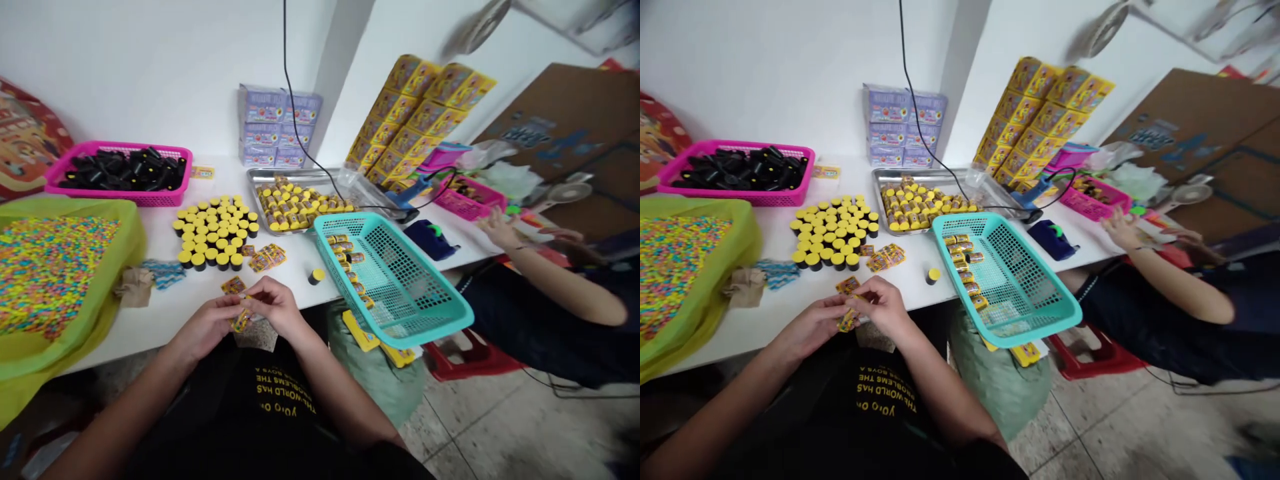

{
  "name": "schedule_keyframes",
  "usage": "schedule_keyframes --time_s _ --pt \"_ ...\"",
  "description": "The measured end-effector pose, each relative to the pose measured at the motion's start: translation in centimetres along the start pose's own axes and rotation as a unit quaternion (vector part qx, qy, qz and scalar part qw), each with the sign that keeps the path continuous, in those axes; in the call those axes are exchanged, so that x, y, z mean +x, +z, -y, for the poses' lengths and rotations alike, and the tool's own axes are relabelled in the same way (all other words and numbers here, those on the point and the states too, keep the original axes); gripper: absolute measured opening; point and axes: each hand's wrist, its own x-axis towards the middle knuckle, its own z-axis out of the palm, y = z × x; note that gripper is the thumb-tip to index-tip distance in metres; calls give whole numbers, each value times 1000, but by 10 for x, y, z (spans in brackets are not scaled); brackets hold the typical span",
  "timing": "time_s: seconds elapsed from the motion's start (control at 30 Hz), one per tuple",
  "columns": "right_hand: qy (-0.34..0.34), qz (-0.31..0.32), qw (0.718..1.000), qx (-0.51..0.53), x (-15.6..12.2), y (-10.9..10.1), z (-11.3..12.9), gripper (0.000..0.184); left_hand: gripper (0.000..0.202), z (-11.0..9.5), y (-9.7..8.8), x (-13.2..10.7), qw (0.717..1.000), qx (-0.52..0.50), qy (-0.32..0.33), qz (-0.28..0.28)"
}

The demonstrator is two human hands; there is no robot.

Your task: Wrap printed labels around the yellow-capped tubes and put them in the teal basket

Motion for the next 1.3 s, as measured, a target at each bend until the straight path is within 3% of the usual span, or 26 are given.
schedule_keyframes --time_s 0.1,0.33,0.5,0.67,0.77,1.0,1.1,1.17,1.3 --pt "-16 19 1000 -6 -3 -2 -3 23 20 1 4 0 1000 -22 12 -1" --pt "23 3 995 98 -10 -3 -12 24 28 6 15 -7 1000 10 19 11" --pt "-17 -60 988 139 -8 -2 -13 22 31 8 16 -6 999 -13 34 14" --pt "-84 -12 996 18 -12 4 -8 22 27 3 17 -8 996 -56 64 10" --pt "-125 -26 991 -46 -17 9 -7 24 25 -1 18 -9 995 -60 80 8" --pt "-164 -68 982 -57 -18 10 -10 18 29 0 19 -11 996 -43 76 1" --pt "-180 -26 977 -109 -17 7 -5 27 32 -3 18 -11 997 -19 81 -1" --pt "-202 -7 968 -151 -16 7 -2 26 33 -4 17 -11 996 -10 84 -8" --pt "-300 -89 919 -239 -17 7 -5 29 38 -3 16 -8 998 -46 48 -17"
